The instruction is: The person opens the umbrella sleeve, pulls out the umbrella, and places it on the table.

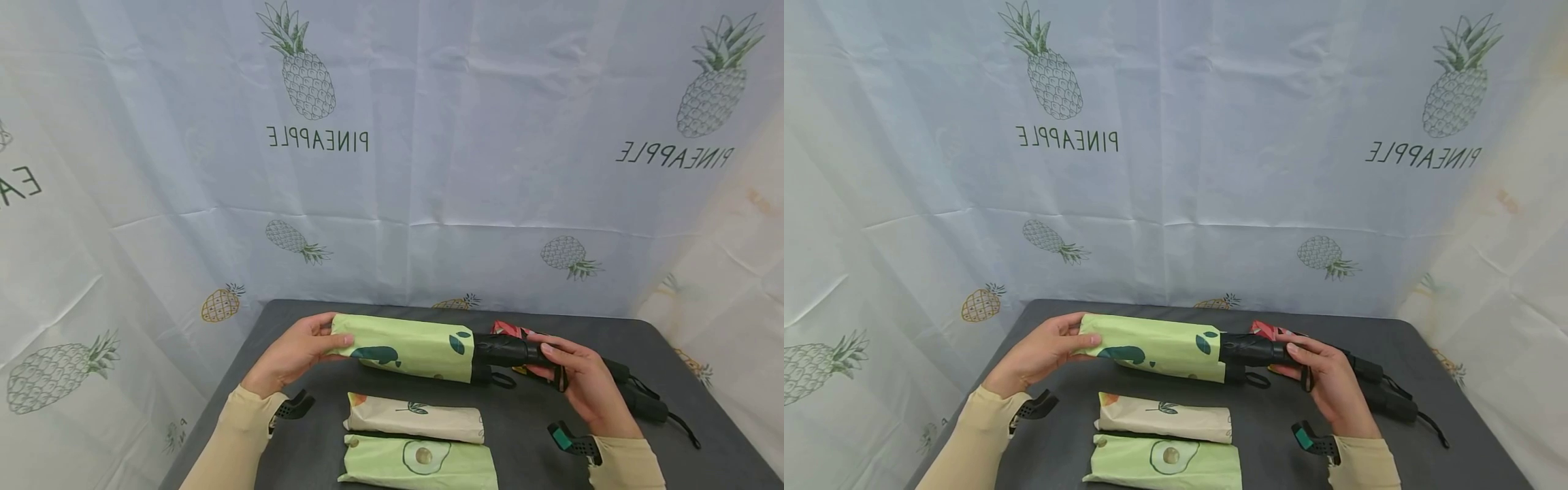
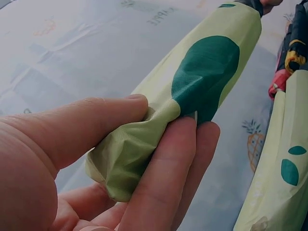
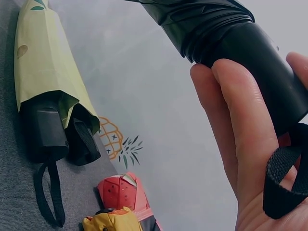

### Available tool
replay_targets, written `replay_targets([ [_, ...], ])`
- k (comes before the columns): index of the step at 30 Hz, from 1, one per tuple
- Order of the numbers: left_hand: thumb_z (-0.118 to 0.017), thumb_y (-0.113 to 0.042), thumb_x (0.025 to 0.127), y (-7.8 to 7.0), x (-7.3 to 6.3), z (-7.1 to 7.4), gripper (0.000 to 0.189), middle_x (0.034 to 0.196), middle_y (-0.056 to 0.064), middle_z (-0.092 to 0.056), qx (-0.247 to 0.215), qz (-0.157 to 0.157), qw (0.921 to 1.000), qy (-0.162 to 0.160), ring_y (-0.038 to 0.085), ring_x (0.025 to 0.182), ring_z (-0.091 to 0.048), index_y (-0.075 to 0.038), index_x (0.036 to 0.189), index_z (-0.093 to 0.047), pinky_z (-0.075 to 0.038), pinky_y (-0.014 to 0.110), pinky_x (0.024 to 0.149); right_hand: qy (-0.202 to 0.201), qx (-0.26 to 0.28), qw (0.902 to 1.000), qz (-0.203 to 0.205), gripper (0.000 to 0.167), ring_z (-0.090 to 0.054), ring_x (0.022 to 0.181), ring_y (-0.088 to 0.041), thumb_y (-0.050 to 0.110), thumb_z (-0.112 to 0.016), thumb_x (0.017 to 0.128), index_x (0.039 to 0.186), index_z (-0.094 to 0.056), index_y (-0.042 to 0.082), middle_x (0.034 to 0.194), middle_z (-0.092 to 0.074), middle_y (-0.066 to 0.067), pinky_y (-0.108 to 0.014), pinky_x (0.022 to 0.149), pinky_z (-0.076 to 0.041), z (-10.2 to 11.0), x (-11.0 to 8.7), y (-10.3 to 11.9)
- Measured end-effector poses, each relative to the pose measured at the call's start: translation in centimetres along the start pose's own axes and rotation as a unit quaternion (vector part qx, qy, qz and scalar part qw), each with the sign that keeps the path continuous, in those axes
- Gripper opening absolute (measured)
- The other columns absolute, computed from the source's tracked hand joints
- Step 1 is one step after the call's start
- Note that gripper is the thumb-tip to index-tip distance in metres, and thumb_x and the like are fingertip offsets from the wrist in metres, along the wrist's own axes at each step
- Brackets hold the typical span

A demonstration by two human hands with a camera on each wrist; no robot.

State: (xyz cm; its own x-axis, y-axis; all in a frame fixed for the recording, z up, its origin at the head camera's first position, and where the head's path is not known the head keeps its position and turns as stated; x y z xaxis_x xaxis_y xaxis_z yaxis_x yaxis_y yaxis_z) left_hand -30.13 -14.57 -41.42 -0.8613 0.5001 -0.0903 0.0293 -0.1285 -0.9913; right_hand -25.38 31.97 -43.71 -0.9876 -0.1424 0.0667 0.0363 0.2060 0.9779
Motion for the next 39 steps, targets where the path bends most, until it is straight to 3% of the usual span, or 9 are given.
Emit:
replay_targets([
  [18, -0.075, -0.026, 0.105, 0.1, -0.1, 1.0, 0.039, 0.109, 0.004, -0.068, 0.005, -0.002, 1.0000, -0.005, 0.019, 0.112, -0.072, -0.002, 0.132, -0.060, -0.063, 0.044, 0.107, 0.006, 0.000, 0.9999, 0.013, 0.037, -0.071, 0.119, -0.007, 0.007, -0.048, 0.116, 0.141, -0.074, 0.017, 0.135, -0.068, 0.014, -0.030, 0.097, -0.066, 1.3, -0.7, 0.8],
  [34, -0.073, -0.024, 0.107, 0.1, -0.4, 1.6, 0.041, 0.112, 0.002, -0.067, 0.003, 0.000, 1.0000, -0.008, 0.017, 0.112, -0.071, -0.002, 0.138, -0.059, -0.063, 0.043, 0.106, 0.005, 0.028, 0.9996, 0.008, 0.038, -0.074, 0.115, -0.009, 0.006, -0.047, 0.116, 0.135, -0.077, 0.017, 0.134, -0.069, 0.014, -0.028, 0.093, -0.067, 2.5, -1.0, 1.1],
  [39, -0.073, -0.024, 0.106, 0.1, -0.4, 1.6, 0.036, 0.108, 0.002, -0.065, -0.004, 0.000, 1.0000, -0.009, 0.016, 0.109, -0.071, -0.002, 0.132, -0.060, -0.063, 0.043, 0.107, -0.001, 0.034, 0.9994, 0.009, 0.038, -0.074, 0.116, -0.008, 0.005, -0.047, 0.116, 0.136, -0.077, 0.017, 0.133, -0.070, 0.013, -0.029, 0.094, -0.067, 3.5, -1.1, 1.4],
])
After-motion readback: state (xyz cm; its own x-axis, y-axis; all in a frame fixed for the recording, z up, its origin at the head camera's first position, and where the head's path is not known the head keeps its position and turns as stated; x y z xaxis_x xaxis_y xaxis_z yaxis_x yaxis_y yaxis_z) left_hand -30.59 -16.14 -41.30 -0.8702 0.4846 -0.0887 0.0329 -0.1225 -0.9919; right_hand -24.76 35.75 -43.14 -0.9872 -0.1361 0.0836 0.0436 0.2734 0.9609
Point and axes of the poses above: each hand's wrist, its own x-axis towards the middle knuckle, its own z-axis out of the back of the hand, y = z × x, the point moved 7 cm from there along x, towards the middle knuckle
